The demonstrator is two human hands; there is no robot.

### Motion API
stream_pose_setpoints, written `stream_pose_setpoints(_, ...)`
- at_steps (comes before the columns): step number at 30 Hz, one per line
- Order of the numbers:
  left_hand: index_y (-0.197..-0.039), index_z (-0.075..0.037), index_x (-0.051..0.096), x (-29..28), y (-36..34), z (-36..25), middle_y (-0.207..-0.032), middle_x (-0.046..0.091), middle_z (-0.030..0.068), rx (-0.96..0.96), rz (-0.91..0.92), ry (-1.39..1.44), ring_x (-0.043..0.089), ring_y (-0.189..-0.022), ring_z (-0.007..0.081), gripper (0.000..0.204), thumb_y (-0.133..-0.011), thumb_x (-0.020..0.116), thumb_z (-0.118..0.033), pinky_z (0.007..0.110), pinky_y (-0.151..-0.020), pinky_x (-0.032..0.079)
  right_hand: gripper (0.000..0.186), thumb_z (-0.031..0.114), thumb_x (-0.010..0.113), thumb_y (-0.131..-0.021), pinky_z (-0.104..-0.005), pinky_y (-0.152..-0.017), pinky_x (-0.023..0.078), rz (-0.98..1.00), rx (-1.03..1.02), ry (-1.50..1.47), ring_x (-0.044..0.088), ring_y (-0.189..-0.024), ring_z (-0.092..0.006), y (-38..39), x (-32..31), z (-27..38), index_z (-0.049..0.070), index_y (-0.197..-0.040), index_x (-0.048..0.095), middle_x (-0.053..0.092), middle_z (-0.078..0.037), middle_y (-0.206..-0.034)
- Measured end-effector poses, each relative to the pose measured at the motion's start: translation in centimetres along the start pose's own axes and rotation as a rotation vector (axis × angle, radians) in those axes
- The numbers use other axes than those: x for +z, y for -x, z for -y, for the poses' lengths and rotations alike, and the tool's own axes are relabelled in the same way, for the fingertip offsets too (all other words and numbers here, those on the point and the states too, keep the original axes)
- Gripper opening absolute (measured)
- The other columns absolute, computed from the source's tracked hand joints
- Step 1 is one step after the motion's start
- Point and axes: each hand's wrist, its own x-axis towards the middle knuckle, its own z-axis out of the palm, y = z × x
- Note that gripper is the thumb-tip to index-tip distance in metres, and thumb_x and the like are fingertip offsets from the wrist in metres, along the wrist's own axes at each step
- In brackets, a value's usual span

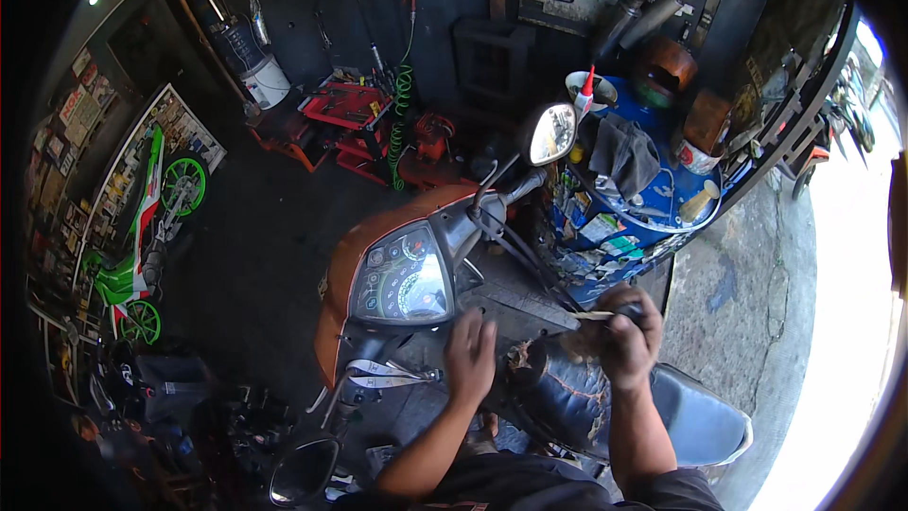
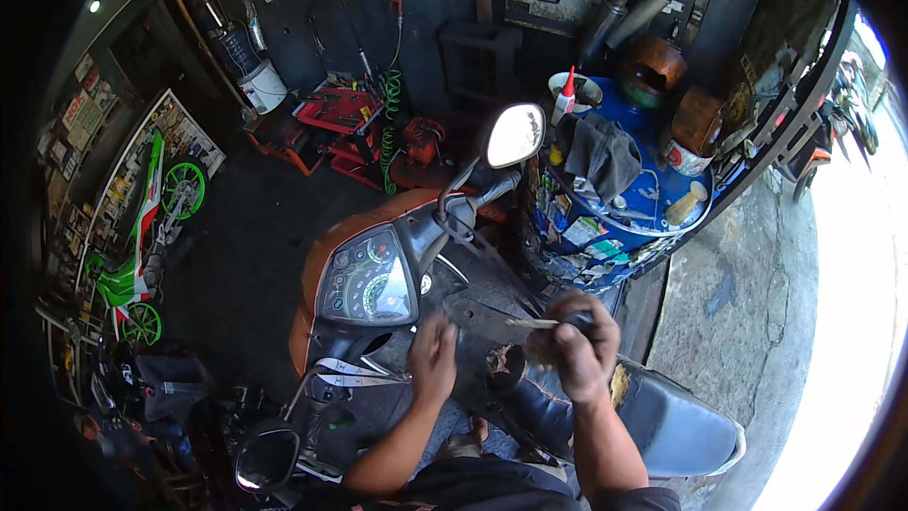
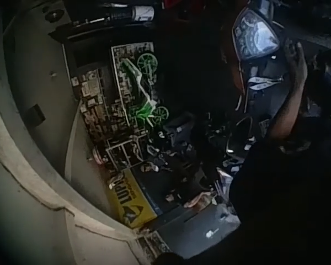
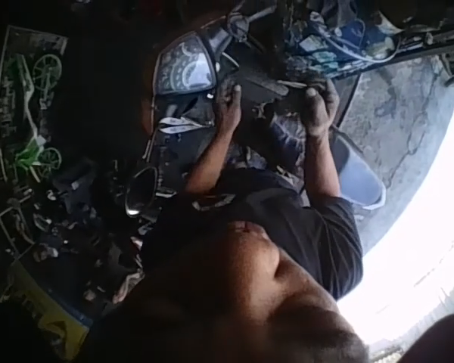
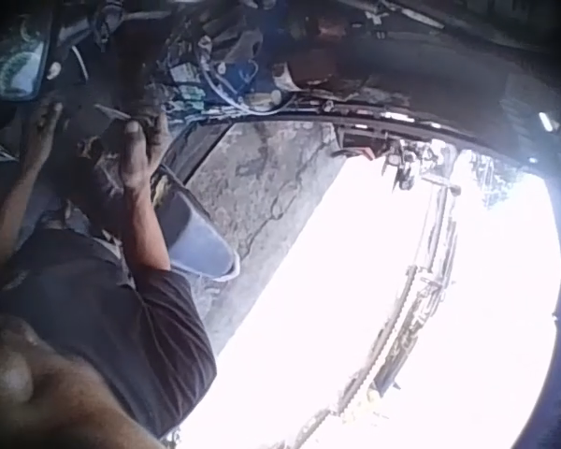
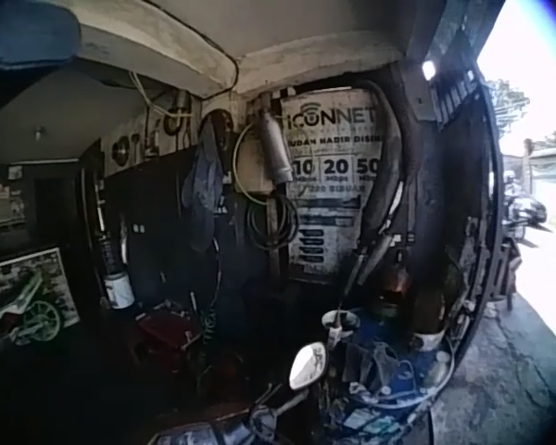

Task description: The recorder is dismantling and repairing the seat and internal components of a motorcycle.

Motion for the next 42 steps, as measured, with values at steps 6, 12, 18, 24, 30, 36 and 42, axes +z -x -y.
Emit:
stream_pose_setpoints(6, -0.105, 0.001, 0.064, 8.1, -12.7, -4.2, -0.085, 0.068, 0.0095, -0.477, 0.111, 0.289, 0.063, -0.065, 0.0112, 0.031, -0.099, 0.063, -0.03, 0.026, -0.049, 0.051, 0.029, 0.026, 0.066, -0.088, -0.0281, -0.061, 0.048, -0.041, -0.058, 0.092, 0.059, -0.067, -0.0155, 2.1, -2.1, 3.9, 0.0, -0.085, 0.054, 0.06, -0.014, -0.085)
stream_pose_setpoints(12, -0.092, 0.005, 0.067, 7.3, -16.0, -7.7, -0.078, 0.068, 0.024, 0.111, -0.114, -0.213, 0.067, -0.074, 0.0411, 0.045, -0.102, 0.045, -0.033, 0.048, -0.07, 0.052, 0.024, 0.021, 0.061, -0.089, -0.0277, -0.063, 0.049, -0.263, -0.021, 0.071, 0.06, -0.069, -0.0138, 1.8, -3.5, 4.6, -0.002, -0.093, 0.058, 0.062, -0.01, -0.082)
stream_pose_setpoints(18, -0.09, 0.004, 0.07, 11.5, -23.3, -16.4, -0.094, 0.067, 0.0314, 0.442, -0.064, -0.706, 0.064, -0.092, 0.0496, 0.045, -0.097, 0.047, -0.035, 0.054, -0.081, 0.05, 0.016, 0.017, 0.055, -0.092, -0.0277, -0.068, 0.049, -0.386, 0.028, 0.13, 0.061, -0.071, -0.0144, -1.9, -4.7, 3.3, 0.002, -0.096, 0.059, 0.064, -0.007, -0.079)
stream_pose_setpoints(24, -0.09, 0.005, 0.069, 20.4, -33.3, -21.0, -0.095, 0.065, 0.0306, 0.752, 0.444, -0.752, 0.062, -0.097, 0.049, 0.039, -0.093, 0.056, -0.032, 0.053, -0.081, 0.049, 0.014, 0.018, 0.057, -0.1, -0.0272, -0.069, 0.05, -0.496, -0.149, 0.056, 0.059, -0.074, -0.0101, -6.7, -4.3, 2.0, 0.004, -0.104, 0.059, 0.063, -0.002, -0.085)
stream_pose_setpoints(30, -0.089, 0.003, 0.071, 29.5, -21.2, -21.8, -0.094, 0.068, 0.027, 0.952, 0.757, -0.808, 0.065, -0.096, 0.0454, 0.032, -0.09, 0.064, -0.029, 0.049, -0.081, 0.05, 0.022, 0.026, 0.057, -0.103, -0.0252, -0.071, 0.047, -0.653, -0.402, 0.16, 0.054, -0.08, -0.006, 0.5, -8.9, 5.8, 0.005, -0.11, 0.056, 0.06, 0.001, -0.088)
stream_pose_setpoints(36, -0.082, 0.007, 0.072, 34.1, -12.1, -14.4, -0.069, 0.068, 0.0177, 0.623, 1.26, -0.712, 0.067, -0.066, 0.0213, 0.031, -0.086, 0.065, -0.023, 0.041, -0.063, 0.049, 0.025, 0.028, 0.06, -0.102, -0.0245, -0.063, 0.048, -0.751, -0.108, 0.023, 0.056, -0.073, -0.0064, 15.8, -10.8, 10.1, 0.005, -0.112, 0.056, 0.061, 0.0, -0.087)
stream_pose_setpoints(42, -0.088, 0.008, 0.072, 32.9, 8.0, -3.7, -0.075, 0.07, 0.0149, 0.257, 1.664, -0.744, 0.066, -0.072, 0.0185, 0.041, -0.092, 0.065, -0.032, 0.036, -0.065, 0.05, 0.017, 0.014, 0.06, -0.098, -0.0256, -0.065, 0.051, -1.321, -0.087, 0.044, 0.06, -0.072, -0.0086, 35.4, -13.3, 14.7, 0.003, -0.111, 0.058, 0.061, -0.001, -0.084)
